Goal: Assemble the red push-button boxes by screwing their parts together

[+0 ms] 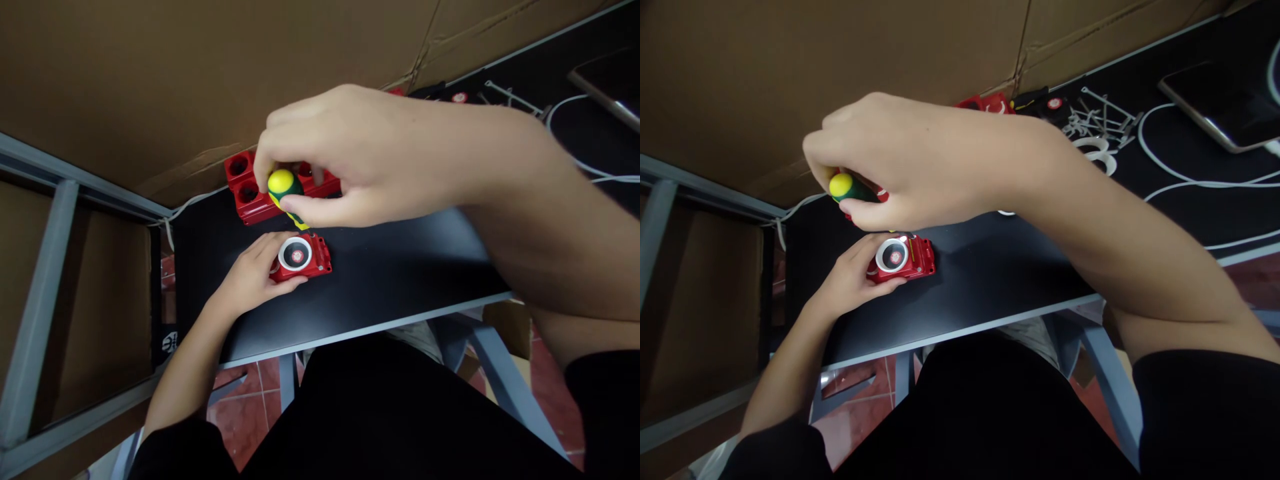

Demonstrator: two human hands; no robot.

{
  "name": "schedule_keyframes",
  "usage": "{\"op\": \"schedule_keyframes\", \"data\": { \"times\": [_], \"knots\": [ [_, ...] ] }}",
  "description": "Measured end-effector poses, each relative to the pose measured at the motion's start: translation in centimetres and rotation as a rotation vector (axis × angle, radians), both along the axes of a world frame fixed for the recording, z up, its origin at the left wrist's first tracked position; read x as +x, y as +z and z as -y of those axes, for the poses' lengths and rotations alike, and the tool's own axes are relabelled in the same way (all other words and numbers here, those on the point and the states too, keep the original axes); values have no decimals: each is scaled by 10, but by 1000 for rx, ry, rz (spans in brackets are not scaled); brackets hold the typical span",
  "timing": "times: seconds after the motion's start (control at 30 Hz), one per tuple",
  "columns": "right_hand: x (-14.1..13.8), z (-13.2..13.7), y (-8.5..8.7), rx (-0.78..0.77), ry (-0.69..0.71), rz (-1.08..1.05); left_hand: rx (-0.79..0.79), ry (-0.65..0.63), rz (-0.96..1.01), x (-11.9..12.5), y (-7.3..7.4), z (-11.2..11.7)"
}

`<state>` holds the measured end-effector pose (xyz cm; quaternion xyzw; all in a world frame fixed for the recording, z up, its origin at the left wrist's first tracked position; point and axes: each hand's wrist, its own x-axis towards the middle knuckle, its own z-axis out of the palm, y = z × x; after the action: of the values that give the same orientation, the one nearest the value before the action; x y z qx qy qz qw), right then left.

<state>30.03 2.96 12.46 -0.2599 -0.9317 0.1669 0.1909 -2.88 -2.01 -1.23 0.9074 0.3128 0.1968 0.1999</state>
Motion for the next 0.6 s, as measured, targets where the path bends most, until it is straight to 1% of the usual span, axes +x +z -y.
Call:
{"op": "schedule_keyframes", "data": {
  "times": [0.13, 0.27, 0.43, 0.6],
  "knots": [
    [-13, 5, -4, 61, -219, 74, 0, 0, -3, 1, -1, 0],
    [-23, 6, -7, 82, -344, 89, 9, 9, -15, 1, -1, -1],
    [-27, 6, -6, 97, -400, 101, 9, 5, -17, 1, -2, -1],
    [-25, 9, -4, 46, -363, 68, -1, 8, -26, 0, -3, -1]
  ]
}}
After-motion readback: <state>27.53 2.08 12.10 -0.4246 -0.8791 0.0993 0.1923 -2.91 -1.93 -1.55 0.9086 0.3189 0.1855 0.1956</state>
